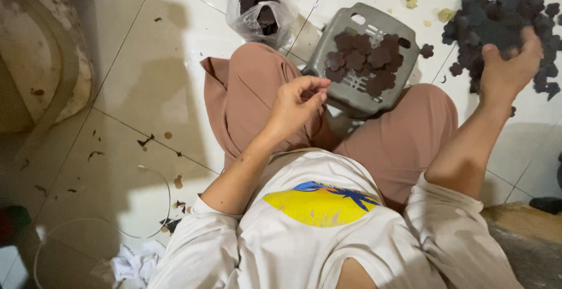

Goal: The person sits on the floor and trims small dark flower-shaped cut pieces by hand, pinching off excess material from each piece. The trimmed pieces are placed into a gray plastic tray on their lap, with piles of untrimmed pieces on the floor nearby.

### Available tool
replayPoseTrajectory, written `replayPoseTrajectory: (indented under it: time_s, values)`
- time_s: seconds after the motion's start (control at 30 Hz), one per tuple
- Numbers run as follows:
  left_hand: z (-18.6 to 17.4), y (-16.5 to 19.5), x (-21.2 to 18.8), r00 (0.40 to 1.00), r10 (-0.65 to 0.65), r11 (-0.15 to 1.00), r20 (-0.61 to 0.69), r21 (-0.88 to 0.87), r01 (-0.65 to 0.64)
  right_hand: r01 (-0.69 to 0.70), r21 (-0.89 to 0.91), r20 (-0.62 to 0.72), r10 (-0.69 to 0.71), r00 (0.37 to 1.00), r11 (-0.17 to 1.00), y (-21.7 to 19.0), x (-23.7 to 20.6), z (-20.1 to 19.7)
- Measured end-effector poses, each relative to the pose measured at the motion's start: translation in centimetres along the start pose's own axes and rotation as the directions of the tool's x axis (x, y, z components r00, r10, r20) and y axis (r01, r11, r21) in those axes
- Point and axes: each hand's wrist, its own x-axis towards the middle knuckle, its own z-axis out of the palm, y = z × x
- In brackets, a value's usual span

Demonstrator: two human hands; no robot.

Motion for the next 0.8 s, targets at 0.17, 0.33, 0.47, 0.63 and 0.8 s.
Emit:
replayPoseTrajectory:
  time_s: [0.17, 0.33, 0.47, 0.63, 0.8]
  values:
    - [0.8, 0.5, 0.1, 0.999, 0.043, 0.999, -0.002, 0.033, -0.043, 0.085, -0.046, 0.23, -0.072, 0.97, 0.995, -0.4, -2.0, 4.4]
    - [1.2, 0.8, 0.0, 0.998, -0.055, 0.998, 0.022, -0.011, 0.055, 0.11, -0.116, 0.394, -0.056, 0.917, 0.987, -6.7, -5.9, 9.5]
    - [1.2, 1.2, -0.3, 0.999, 0.035, 0.999, 0.008, -0.039, -0.034, 0.12, -0.134, 0.314, -0.072, 0.947, 0.984, -9.7, -6.2, 9.3]
    - [1.6, 2.6, -0.4, 0.997, 0.071, 0.997, -0.034, 0.013, -0.071, -0.18, 0.217, 0.353, 0.095, 0.931, 0.96, -11.7, -6.3, 8.1]
    - [2.4, 4.9, -1.0, 0.984, 0.15, 0.987, -0.095, -0.045, -0.155, -0.573, 0.567, 0.589, 0.195, 0.784, 0.591, -14.6, -7.4, 5.0]
